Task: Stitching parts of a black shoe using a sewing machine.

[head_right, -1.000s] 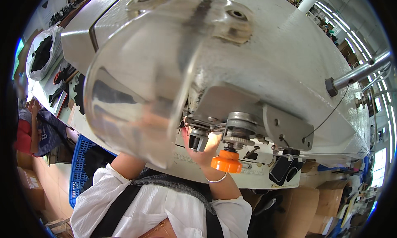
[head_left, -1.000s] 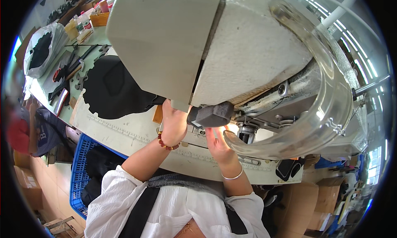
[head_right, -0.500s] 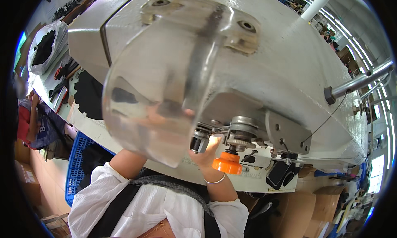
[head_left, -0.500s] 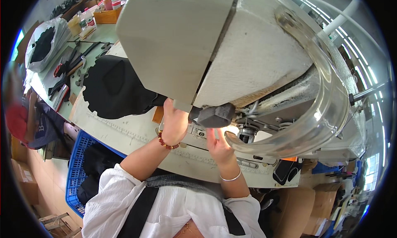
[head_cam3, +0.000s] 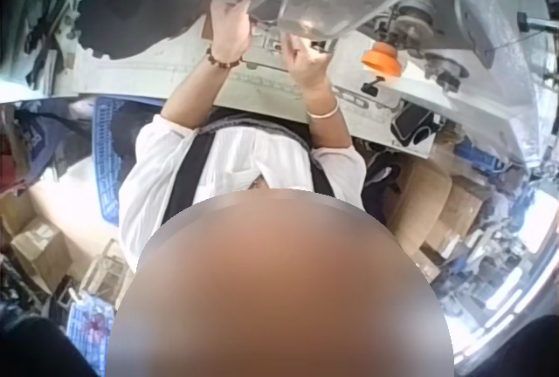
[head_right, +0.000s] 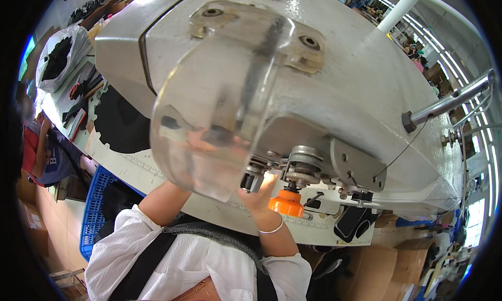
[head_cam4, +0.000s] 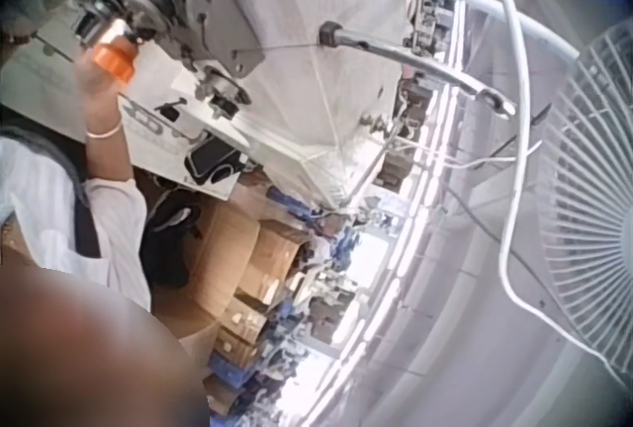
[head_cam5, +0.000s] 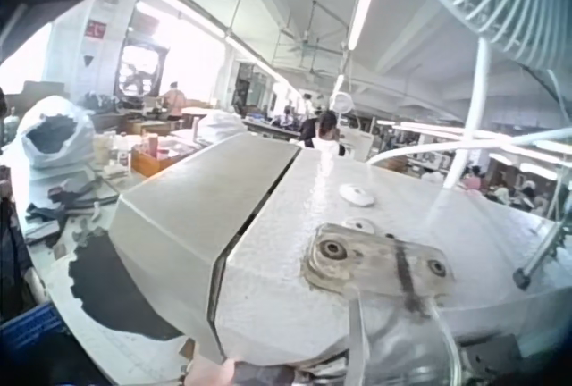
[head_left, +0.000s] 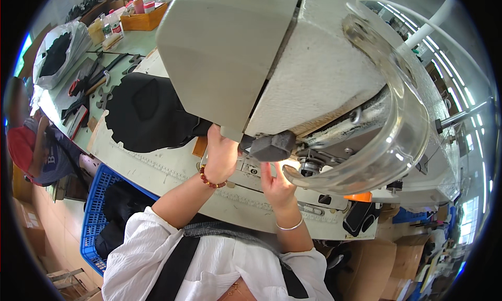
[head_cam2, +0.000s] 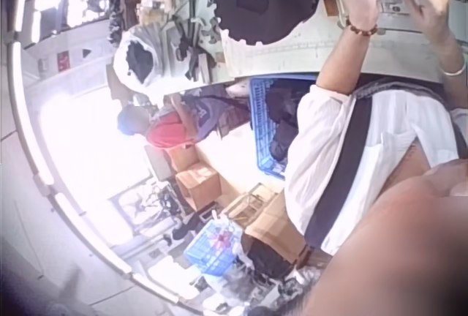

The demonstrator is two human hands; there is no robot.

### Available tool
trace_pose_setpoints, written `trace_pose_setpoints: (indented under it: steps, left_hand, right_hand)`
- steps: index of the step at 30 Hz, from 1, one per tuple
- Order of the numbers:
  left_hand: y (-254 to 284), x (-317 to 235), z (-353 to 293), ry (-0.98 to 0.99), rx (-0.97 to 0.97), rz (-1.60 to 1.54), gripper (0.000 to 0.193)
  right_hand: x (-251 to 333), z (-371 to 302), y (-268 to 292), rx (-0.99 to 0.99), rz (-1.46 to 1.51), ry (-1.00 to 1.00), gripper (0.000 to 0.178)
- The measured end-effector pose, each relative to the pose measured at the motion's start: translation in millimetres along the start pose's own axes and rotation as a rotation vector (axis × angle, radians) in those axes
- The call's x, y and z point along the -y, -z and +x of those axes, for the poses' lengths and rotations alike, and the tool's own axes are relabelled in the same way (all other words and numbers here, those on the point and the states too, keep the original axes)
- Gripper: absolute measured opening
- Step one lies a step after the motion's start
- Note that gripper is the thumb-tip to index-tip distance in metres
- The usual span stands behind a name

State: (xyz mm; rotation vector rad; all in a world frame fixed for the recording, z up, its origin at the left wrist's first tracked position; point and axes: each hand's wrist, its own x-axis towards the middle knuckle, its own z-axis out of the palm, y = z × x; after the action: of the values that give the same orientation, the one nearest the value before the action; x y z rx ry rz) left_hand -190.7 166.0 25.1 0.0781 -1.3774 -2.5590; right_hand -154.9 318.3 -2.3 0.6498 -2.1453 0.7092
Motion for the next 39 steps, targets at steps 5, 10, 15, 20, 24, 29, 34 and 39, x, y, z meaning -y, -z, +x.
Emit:
trace_pose_setpoints:
  steps: [5,10,15,20,24,29,34,39]
  left_hand:
    - [4,-1,3,0.020,0.021,0.037,0.007]
    - [9,1,5,0.055,0.056,0.063,0.008]
    - [-1,-8,-5,-0.078,0.009,0.197,0.010]
    - [2,-3,-4,-0.051,-0.008,0.071,0.012]
    - [4,5,0,-0.038,0.045,-0.069,0.013]
    - [13,22,9,-0.041,0.021,-0.032,0.015]
    - [16,20,-7,-0.030,-0.134,-0.132,0.024]
    - [16,9,-31,-0.067,-0.113,-0.047,0.034]
  right_hand:
    - [5,-1,-2,-0.056,0.029,-0.050,0.018]
    - [21,22,-1,-0.155,0.066,0.071,0.026]
    - [16,18,-1,-0.175,0.171,0.029,0.018]
    - [17,23,1,-0.136,0.192,0.051,0.017]
    - [19,25,0,-0.164,0.246,0.033,0.017]
    - [23,19,2,-0.107,0.019,0.068,0.019]
    - [27,24,5,-0.135,0.070,0.026,0.026]
    - [24,23,5,-0.162,0.089,0.128,0.030]
